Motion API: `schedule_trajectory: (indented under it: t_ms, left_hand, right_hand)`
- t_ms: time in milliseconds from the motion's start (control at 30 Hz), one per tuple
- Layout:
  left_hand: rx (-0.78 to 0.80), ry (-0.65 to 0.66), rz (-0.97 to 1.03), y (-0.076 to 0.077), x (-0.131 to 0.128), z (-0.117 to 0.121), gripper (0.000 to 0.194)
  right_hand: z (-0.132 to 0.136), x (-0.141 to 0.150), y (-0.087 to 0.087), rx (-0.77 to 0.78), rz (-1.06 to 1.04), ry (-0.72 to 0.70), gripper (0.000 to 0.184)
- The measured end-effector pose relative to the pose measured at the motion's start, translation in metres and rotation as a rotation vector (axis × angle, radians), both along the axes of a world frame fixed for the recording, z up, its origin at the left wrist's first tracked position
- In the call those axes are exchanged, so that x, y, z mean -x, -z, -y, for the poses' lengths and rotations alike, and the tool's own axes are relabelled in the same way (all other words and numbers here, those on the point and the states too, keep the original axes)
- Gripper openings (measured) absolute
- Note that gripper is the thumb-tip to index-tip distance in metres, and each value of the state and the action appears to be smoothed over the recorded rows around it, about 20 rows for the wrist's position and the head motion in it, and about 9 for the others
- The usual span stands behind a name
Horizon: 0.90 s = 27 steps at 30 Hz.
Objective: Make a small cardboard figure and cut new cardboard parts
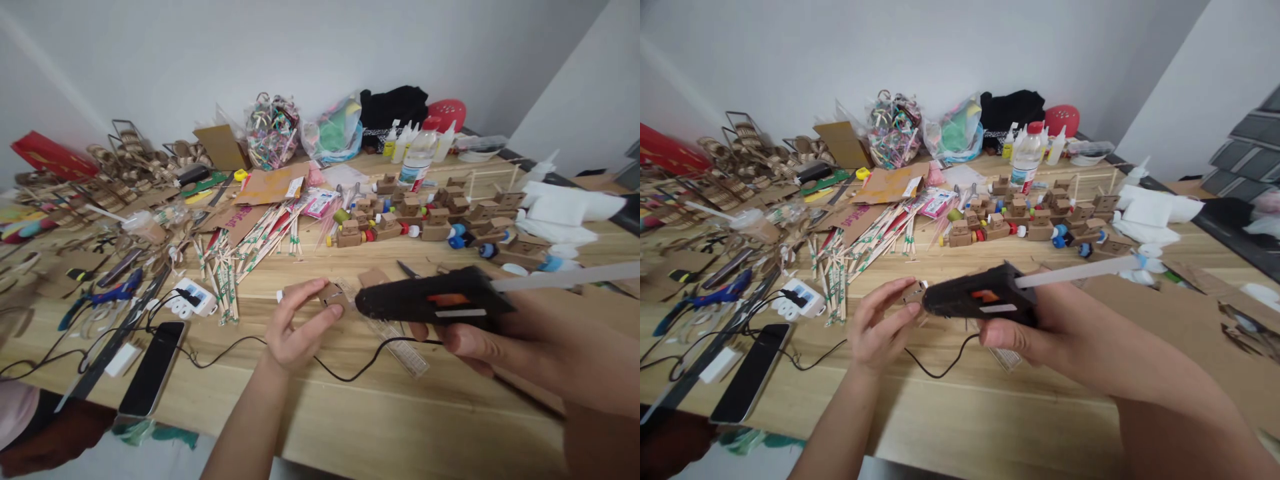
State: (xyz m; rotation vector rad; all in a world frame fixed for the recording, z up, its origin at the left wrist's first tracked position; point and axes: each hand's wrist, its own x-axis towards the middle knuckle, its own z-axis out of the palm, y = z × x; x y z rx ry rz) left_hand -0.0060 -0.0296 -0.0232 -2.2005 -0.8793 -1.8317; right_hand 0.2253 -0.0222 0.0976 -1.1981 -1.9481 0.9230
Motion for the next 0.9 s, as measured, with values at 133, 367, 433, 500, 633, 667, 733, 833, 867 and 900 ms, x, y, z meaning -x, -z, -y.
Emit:
schedule_trajectory:
  t_ms: [133, 367, 433, 500, 633, 667, 733, 833, 867, 900]
  left_hand:
    - [-0.017, -0.021, -0.038, -0.003, 0.000, -0.001, 0.026]
    - [0.000, 0.003, -0.015, -0.003, -0.002, -0.002, 0.024]
    - [-0.002, 0.007, -0.014, -0.002, -0.002, -0.002, 0.025]
    - [-0.002, 0.007, -0.014, -0.002, -0.003, -0.002, 0.025]
    - [0.000, -0.004, -0.014, -0.004, -0.002, -0.002, 0.022]
    - [-0.001, -0.010, -0.012, -0.004, -0.002, -0.003, 0.022]
    - [-0.002, -0.020, -0.008, -0.005, -0.001, -0.003, 0.022]
    - [0.004, -0.015, 0.004, -0.005, -0.001, -0.004, 0.021]
    - [0.003, -0.009, 0.011, -0.005, -0.002, -0.005, 0.021]
    - [0.003, -0.004, 0.017, -0.005, -0.002, -0.005, 0.021]
  right_hand:
    - [-0.007, 0.017, 0.016, 0.154, -0.160, -0.071, 0.065]
    - [-0.015, 0.043, 0.051, 0.100, -0.244, -0.040, 0.040]
    - [-0.014, 0.044, 0.054, 0.107, -0.265, -0.024, 0.039]
    - [-0.014, 0.043, 0.055, 0.099, -0.261, -0.022, 0.040]
    - [-0.014, 0.040, 0.053, 0.079, -0.221, -0.035, 0.051]
    - [-0.015, 0.039, 0.053, 0.086, -0.229, -0.044, 0.053]
    - [-0.015, 0.037, 0.052, 0.108, -0.264, -0.062, 0.052]
    - [-0.015, 0.037, 0.049, 0.110, -0.313, -0.054, 0.044]
    - [-0.015, 0.038, 0.047, 0.107, -0.335, -0.048, 0.041]
    - [-0.015, 0.040, 0.046, 0.095, -0.371, -0.037, 0.039]
